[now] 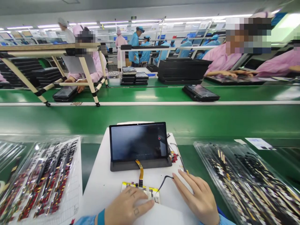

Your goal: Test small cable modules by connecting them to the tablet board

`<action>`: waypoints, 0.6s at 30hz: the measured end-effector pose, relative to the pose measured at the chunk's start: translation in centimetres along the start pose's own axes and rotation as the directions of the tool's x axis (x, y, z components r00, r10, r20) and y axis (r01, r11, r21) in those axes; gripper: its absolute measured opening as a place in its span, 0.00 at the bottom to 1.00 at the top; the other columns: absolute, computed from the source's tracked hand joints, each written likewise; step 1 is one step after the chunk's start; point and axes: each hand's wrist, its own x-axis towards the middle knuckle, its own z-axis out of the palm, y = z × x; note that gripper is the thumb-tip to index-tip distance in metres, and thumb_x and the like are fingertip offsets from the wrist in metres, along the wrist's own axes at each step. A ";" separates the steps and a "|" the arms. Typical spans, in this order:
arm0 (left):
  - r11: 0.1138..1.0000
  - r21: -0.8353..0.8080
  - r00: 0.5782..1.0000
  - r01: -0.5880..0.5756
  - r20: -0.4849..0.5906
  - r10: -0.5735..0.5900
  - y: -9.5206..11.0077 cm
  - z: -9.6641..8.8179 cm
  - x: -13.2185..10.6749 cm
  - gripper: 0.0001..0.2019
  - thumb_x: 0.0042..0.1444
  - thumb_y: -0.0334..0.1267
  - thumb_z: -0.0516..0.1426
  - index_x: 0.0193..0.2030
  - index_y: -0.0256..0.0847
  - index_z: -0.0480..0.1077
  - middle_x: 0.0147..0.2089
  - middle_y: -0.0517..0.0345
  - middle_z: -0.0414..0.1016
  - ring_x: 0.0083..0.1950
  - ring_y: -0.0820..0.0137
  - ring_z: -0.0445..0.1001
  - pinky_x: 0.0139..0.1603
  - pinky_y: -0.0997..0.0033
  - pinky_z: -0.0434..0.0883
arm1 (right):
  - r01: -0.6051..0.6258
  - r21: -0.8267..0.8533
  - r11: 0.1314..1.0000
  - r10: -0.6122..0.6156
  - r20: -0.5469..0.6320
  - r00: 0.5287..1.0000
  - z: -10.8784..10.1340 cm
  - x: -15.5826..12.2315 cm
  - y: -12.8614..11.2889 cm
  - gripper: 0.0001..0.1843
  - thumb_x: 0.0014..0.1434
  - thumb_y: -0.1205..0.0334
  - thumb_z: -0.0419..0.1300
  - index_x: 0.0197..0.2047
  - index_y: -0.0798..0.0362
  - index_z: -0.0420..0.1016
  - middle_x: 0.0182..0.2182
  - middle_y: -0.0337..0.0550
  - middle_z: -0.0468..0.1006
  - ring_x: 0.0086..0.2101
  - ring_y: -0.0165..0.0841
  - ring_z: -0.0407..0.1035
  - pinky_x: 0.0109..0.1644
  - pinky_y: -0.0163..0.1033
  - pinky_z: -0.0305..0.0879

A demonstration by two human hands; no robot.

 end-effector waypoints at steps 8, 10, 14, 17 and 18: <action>0.999 0.022 0.998 -0.027 0.049 0.026 -0.1 -0.3 -1.0 0.15 0.63 0.32 0.49 0.57 0.38 0.59 0.43 0.51 0.73 0.39 0.69 0.72 0.44 0.70 0.66 | -0.147 0.070 0.987 0.142 0.068 0.988 0.6 -1.5 -0.6 0.24 0.62 0.71 0.47 0.58 0.38 0.60 0.36 0.37 0.76 0.36 0.31 0.68 0.45 0.40 0.61; 0.998 0.035 0.997 -0.046 0.057 0.044 0.0 -0.1 -1.1 0.15 0.62 0.32 0.51 0.56 0.37 0.60 0.43 0.51 0.73 0.38 0.70 0.71 0.44 0.70 0.66 | -0.167 0.091 0.982 0.162 0.059 0.985 0.5 -1.3 -0.9 0.26 0.63 0.71 0.46 0.61 0.39 0.55 0.36 0.37 0.76 0.36 0.31 0.68 0.44 0.40 0.60; 0.998 0.032 0.995 -0.061 0.081 0.058 0.1 -0.3 -1.2 0.15 0.61 0.33 0.53 0.55 0.37 0.61 0.43 0.52 0.73 0.39 0.70 0.71 0.45 0.70 0.67 | -0.166 0.122 0.978 0.163 0.041 0.986 0.2 -0.8 -1.2 0.28 0.63 0.71 0.45 0.64 0.41 0.48 0.35 0.36 0.77 0.34 0.30 0.68 0.42 0.39 0.59; 0.999 0.001 0.996 -0.036 0.081 0.035 0.0 -1.4 -0.9 0.16 0.60 0.31 0.53 0.56 0.40 0.60 0.44 0.52 0.72 0.43 0.70 0.71 0.48 0.70 0.66 | -0.185 0.122 0.975 0.182 0.030 0.983 -0.2 -0.3 -1.4 0.28 0.63 0.72 0.46 0.63 0.40 0.49 0.35 0.35 0.77 0.34 0.30 0.67 0.42 0.38 0.58; 1.000 -0.027 0.997 -0.013 0.077 0.015 -0.1 -1.9 -0.8 0.17 0.60 0.32 0.53 0.56 0.41 0.60 0.45 0.51 0.72 0.44 0.69 0.71 0.49 0.69 0.66 | -0.183 0.116 0.976 0.182 0.022 0.983 -0.3 -0.1 -1.4 0.29 0.63 0.72 0.47 0.63 0.41 0.49 0.34 0.35 0.77 0.33 0.30 0.67 0.42 0.38 0.58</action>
